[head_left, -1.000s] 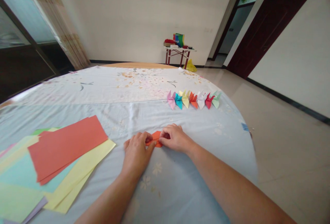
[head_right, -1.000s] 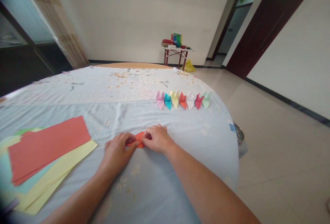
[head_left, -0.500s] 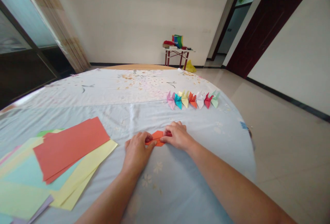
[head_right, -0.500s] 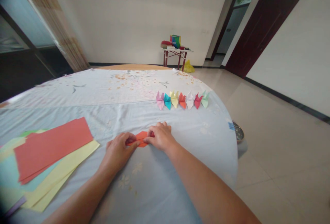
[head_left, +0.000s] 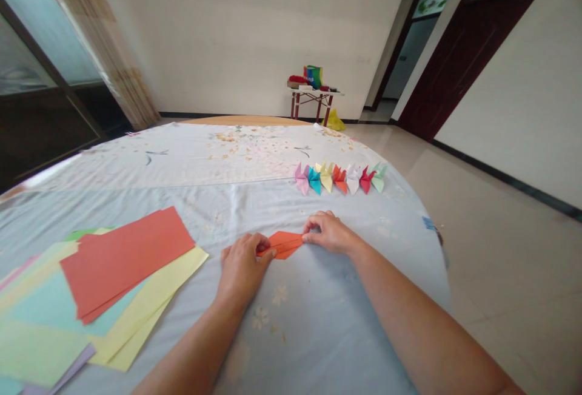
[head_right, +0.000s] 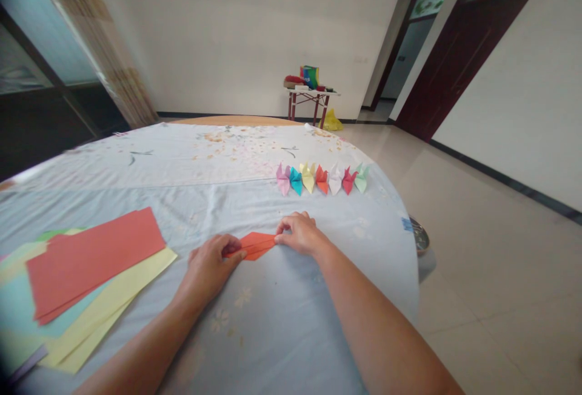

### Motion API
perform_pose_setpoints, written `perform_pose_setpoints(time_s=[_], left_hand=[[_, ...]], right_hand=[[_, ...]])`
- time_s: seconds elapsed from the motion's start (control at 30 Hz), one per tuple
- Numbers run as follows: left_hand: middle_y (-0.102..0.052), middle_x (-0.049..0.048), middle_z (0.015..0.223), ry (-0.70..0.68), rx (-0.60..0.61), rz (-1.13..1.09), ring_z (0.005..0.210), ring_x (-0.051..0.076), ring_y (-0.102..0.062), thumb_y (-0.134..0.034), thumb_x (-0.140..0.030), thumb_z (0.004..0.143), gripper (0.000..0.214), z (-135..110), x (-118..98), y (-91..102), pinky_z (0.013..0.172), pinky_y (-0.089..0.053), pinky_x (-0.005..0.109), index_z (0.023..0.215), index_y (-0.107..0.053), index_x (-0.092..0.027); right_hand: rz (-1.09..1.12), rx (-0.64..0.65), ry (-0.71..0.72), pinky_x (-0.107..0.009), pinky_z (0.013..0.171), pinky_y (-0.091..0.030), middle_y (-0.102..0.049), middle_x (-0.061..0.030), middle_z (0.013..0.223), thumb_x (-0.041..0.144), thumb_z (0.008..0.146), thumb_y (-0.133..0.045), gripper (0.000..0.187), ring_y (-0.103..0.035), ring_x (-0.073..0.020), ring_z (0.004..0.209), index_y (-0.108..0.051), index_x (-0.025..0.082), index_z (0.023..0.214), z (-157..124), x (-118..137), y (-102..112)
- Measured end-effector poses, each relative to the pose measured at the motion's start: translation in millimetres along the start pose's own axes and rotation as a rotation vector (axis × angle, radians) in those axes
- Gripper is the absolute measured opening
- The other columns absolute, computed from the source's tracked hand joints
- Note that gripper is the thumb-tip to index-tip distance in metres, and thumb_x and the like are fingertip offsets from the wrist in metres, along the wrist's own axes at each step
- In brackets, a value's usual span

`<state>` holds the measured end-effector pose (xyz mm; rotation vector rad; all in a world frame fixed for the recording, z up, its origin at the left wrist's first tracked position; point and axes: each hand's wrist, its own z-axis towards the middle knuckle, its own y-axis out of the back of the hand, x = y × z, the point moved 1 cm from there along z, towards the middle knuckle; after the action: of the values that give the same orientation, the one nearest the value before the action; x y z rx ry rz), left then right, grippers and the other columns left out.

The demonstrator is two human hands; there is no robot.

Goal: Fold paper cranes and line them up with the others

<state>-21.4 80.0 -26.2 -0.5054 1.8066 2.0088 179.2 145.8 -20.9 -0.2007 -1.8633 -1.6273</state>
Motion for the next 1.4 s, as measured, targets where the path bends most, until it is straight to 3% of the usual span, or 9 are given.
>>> perform_pose_setpoints(time_s=[0.17,0.43,0.6,0.77,0.97,1.07,1.2,1.27,1.4], left_hand=[[-0.065,0.0014,0.083,-0.003,0.003,0.006,0.082,0.020,-0.057,-0.053,-0.032,0.074,0.014,0.4,0.4,0.1,0.075,-0.036,0.035,0.081,-0.061,-0.023],[-0.065,0.0022,0.085,-0.070,0.034,-0.060,0.084,0.020,-0.059,-0.051,-0.031,0.074,0.018,2.2,7.9,-1.2,0.076,-0.040,0.032,0.085,-0.063,-0.022],[-0.058,0.0083,0.105,-0.025,-0.106,0.017,0.100,0.026,-0.052,-0.049,-0.040,0.076,0.037,0.6,8.9,-5.2,0.085,-0.038,0.041,0.108,-0.058,-0.021],[-0.058,0.0072,0.107,-0.072,-0.092,0.077,0.103,0.026,-0.049,-0.049,-0.039,0.077,0.030,-1.3,7.6,-8.0,0.086,-0.035,0.042,0.100,-0.060,-0.023],[-0.063,0.0039,0.093,-0.046,-0.042,-0.053,0.092,0.023,-0.055,-0.049,-0.032,0.075,0.019,-0.8,2.4,-0.1,0.082,-0.039,0.037,0.089,-0.058,-0.022],[-0.064,0.0012,0.081,-0.003,-0.053,-0.230,0.078,0.019,-0.060,-0.049,-0.032,0.074,0.016,-0.2,-1.6,4.4,0.071,-0.043,0.031,0.085,-0.053,-0.021],[-0.062,-0.0005,0.073,0.183,-0.219,-0.510,0.065,0.017,-0.061,-0.054,-0.037,0.071,0.022,2.5,-0.9,6.5,0.061,-0.045,0.028,0.082,-0.047,-0.020],[-0.061,-0.0012,0.068,0.264,-0.248,-0.688,0.060,0.016,-0.061,-0.056,-0.041,0.068,0.028,3.4,-0.1,3.8,0.057,-0.046,0.027,0.082,-0.045,-0.020],[-0.062,-0.0008,0.065,0.325,-0.163,-0.904,0.056,0.014,-0.061,-0.058,-0.046,0.067,0.035,-0.1,-7.2,-6.0,0.055,-0.045,0.025,0.084,-0.046,-0.018]], right_hand=[[0.057,-0.118,0.062,-0.030,0.078,-0.034,-0.059,-0.0027,0.086,0.045,0.066,-0.068,0.031,-0.048,-0.0184,0.088,-0.065,0.020,0.085,0.4,3.9,-5.7],[-0.047,-0.020,0.103,-0.031,0.079,-0.031,-0.058,-0.0029,0.089,0.041,0.065,-0.071,0.030,-0.046,-0.0195,0.093,-0.065,0.023,0.088,2.0,5.0,-15.5],[-0.055,-0.015,0.153,-0.032,0.079,-0.030,-0.058,-0.0029,0.089,0.039,0.066,-0.070,0.027,-0.045,-0.0194,0.093,-0.064,0.023,0.087,1.0,5.9,-14.5],[-0.009,-0.016,0.177,-0.030,0.078,-0.030,-0.058,-0.0023,0.086,0.032,0.065,-0.071,0.025,-0.046,-0.0186,0.090,-0.062,0.020,0.085,-1.2,10.7,-13.3],[0.062,-0.016,0.164,-0.029,0.075,-0.033,-0.058,-0.0010,0.080,0.026,0.066,-0.070,0.020,-0.049,-0.0166,0.082,-0.060,0.018,0.082,-4.0,14.7,-10.4],[0.073,-0.135,0.237,-0.032,0.081,-0.034,-0.059,-0.0032,0.089,0.024,0.066,-0.069,0.025,-0.049,-0.0186,0.090,-0.059,0.019,0.089,-3.1,15.5,-9.0],[0.155,-0.397,0.244,-0.030,0.080,-0.038,-0.058,-0.0060,0.093,0.030,0.074,-0.062,0.023,-0.050,-0.0175,0.090,-0.056,0.017,0.092,-4.4,18.4,-7.6],[0.242,-0.336,0.160,-0.026,0.069,-0.041,-0.059,-0.0035,0.081,0.038,0.079,-0.055,0.021,-0.053,-0.0139,0.074,-0.056,0.017,0.085,-5.9,20.0,-11.0],[0.471,0.006,0.065,-0.022,0.054,-0.041,-0.060,0.0003,0.067,0.047,0.079,-0.052,0.031,-0.055,-0.0109,0.058,-0.056,0.017,0.084,-6.6,23.9,-25.0]])
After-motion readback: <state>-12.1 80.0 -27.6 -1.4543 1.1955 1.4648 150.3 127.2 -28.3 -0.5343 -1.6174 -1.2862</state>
